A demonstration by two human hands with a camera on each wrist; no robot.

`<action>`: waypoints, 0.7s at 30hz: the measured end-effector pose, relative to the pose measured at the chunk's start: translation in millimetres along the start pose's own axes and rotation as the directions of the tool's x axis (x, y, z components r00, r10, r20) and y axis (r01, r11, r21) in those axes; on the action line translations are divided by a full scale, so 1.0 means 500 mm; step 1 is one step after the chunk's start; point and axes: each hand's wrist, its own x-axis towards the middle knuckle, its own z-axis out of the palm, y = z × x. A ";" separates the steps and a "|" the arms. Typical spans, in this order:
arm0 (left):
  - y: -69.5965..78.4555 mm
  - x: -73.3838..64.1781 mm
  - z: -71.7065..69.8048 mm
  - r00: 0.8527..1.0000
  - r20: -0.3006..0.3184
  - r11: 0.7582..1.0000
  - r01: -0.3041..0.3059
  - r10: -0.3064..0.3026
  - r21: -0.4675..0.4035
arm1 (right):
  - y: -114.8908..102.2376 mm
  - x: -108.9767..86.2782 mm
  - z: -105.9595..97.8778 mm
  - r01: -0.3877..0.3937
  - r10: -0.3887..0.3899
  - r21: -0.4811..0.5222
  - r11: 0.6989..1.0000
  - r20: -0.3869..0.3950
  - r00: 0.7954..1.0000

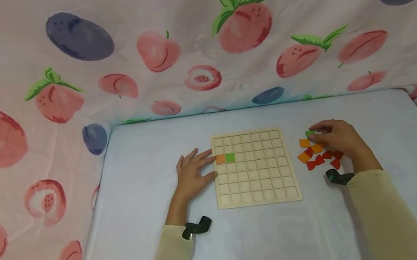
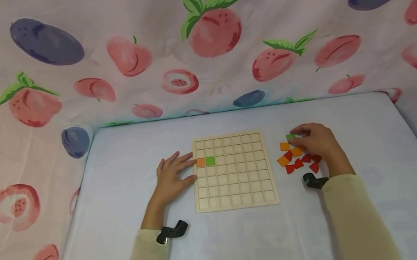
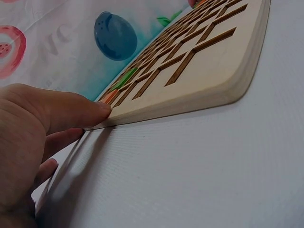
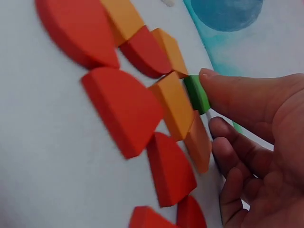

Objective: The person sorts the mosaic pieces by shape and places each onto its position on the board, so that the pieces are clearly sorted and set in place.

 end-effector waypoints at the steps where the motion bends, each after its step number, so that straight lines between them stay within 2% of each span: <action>1: 0.000 0.000 0.000 1.000 -0.002 1.000 0.001 -0.001 -0.001 | 0.000 0.001 -0.001 -0.009 0.009 0.004 1.000 0.003 1.000; 9: 0.000 -0.001 0.002 1.000 -0.008 1.000 -0.010 0.010 -0.019 | 0.007 0.012 -0.005 -0.061 0.061 -0.013 0.998 0.008 0.998; 16: 0.001 0.000 0.003 1.000 -0.024 1.000 -0.017 0.017 -0.016 | 0.006 0.009 0.001 -0.052 0.052 0.000 0.999 -0.028 0.998; 21: 0.004 -0.002 0.002 1.000 -0.027 1.000 -0.014 0.014 -0.005 | 0.010 0.003 0.006 -0.016 0.016 -0.002 1.000 -0.067 0.998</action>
